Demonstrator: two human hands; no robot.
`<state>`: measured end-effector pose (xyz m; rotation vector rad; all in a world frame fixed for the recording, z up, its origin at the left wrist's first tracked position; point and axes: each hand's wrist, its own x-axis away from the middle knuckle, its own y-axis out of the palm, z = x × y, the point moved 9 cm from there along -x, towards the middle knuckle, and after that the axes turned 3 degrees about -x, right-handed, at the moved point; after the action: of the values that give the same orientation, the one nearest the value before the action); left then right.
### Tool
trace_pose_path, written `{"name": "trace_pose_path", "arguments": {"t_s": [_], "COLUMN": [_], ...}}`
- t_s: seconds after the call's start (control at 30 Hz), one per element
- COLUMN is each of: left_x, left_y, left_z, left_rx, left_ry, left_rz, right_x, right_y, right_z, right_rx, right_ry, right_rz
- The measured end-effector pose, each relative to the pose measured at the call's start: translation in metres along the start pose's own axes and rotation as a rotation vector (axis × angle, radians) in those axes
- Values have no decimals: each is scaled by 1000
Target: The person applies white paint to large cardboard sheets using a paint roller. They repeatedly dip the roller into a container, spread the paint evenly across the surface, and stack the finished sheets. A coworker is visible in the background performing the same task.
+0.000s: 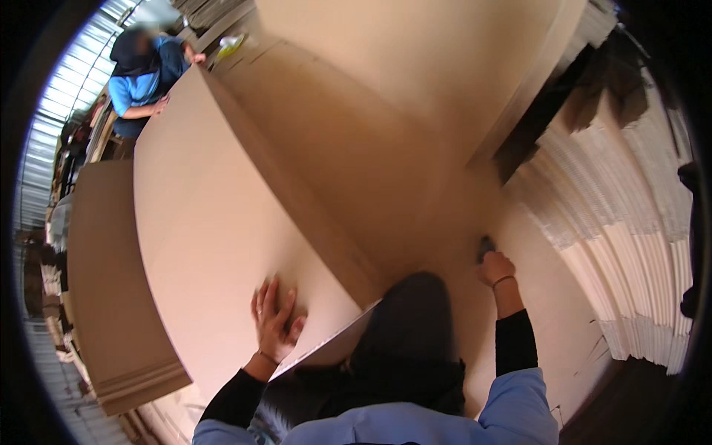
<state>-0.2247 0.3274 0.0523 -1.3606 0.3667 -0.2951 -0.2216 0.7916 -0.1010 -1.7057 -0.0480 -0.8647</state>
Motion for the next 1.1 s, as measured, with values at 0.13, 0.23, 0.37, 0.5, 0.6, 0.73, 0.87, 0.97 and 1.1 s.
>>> {"name": "trace_pose_path", "arguments": {"t_s": [0.13,0.23,0.37,0.5,0.6,0.73,0.87,0.97,1.1], "left_x": [2,3,3,4,4,5,7,10,11], "left_y": [2,3,1,-2,-3,-3,-6,-6,1], "left_z": [-2,-3,-3,-3,-4,-3,-2,-1,-3], "left_rx": [-7,-12,30,40,59,52,36,15,-38], "left_ry": [-42,-50,-68,-86,-97,-91,-88,-71,-60], "left_rz": [-34,-34,-34,-35,-54,-69,-38,-6,10], "right_x": [-60,-105,-138,-135,-113,-95,-34,14,88], "right_y": [-53,-167,-264,-276,-269,-259,-283,-292,-325], "right_z": [-2,-19,-23,-40,-62,-103,-138,-161,-178], "right_rx": [-301,-588,-1177,-1243,-1218,-1802,-1606,-1437,-1269], "right_ry": [-93,-282,-258,-105,-176,-508,-745,-826,-964], "right_rz": [232,665,934,923,967,712,854,908,1036]}}
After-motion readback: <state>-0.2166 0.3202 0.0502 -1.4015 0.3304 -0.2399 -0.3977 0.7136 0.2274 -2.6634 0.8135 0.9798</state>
